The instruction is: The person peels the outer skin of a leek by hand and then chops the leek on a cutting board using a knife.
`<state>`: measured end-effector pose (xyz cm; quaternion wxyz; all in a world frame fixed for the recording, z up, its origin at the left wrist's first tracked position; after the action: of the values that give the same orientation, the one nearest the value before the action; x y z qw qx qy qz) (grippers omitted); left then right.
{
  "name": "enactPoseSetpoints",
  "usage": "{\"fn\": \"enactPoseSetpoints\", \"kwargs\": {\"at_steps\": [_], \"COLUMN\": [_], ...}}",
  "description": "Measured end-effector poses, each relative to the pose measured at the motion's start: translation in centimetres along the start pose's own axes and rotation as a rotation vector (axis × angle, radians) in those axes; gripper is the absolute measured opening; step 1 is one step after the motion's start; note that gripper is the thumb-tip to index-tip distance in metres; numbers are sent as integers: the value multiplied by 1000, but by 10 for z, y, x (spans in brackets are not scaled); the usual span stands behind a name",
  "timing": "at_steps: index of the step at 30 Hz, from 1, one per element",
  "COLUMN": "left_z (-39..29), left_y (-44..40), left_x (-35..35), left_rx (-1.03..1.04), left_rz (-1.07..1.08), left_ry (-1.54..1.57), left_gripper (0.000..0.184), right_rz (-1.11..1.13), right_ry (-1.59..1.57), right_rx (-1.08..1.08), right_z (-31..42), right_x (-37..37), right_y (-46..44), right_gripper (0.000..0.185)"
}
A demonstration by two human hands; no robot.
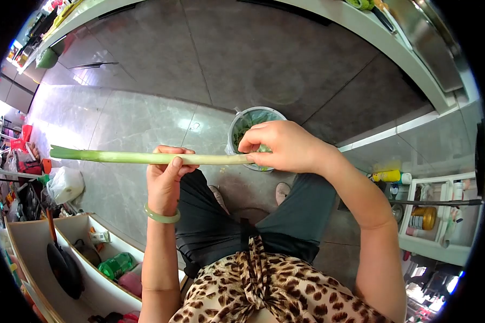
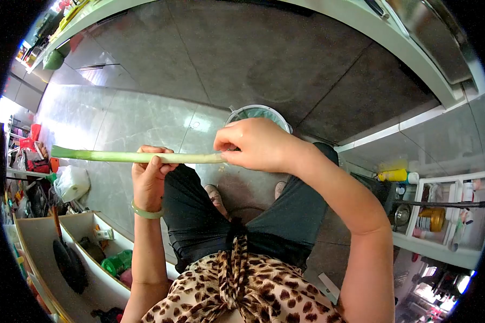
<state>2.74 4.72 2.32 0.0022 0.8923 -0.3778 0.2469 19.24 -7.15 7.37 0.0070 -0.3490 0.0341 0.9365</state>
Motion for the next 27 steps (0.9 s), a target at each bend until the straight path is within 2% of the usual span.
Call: {"fn": "enactPoseSetpoints", "kwargs": {"at_steps": [2, 4, 9, 13, 22, 24, 25, 27], "left_z": [0, -2, -4, -4, 0, 0, 1, 2], "left_y": [0, 0, 1, 1, 3, 2, 2, 3], "left_x": [-2, -1, 1, 5, 4, 5, 6, 9], "left_rx": [-5, -9, 1, 9, -21, -19, -36, -57], "left_rz": [3, -20, -81, -144, -113, -81, -67, -48], "left_ry": [5, -11, -57, -102, -68, -52, -47, -42], "left_gripper": [21, 20, 19, 17, 17, 18, 18, 17], "right_rz": [-110, -121, -279, -254, -285, -126, -129, -33], "right_ry": [312, 318, 617, 617, 426, 255, 255, 212], "right_rx": [-145, -138, -323, -348, -271, -83, -80, 88], "right_z": [14, 21, 42, 40, 18, 4, 5, -8], "right_x": [3, 8, 17, 21, 16, 16, 13, 15], "right_y": [2, 0, 0, -3, -6, -9, -8, -9], "right_gripper": [16, 13, 7, 7, 5, 5, 5, 6]}}
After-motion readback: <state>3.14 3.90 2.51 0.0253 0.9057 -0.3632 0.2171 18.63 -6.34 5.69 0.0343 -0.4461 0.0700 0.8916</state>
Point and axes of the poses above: each hand's wrist, its own y-axis away from the middle knuckle, its own x-axis out of the palm, z = x × y, the point moved 8 cm from there along -y, towards the middle knuckle, and after that the axes turned 5 degrees about x, right-handed, at the moved point
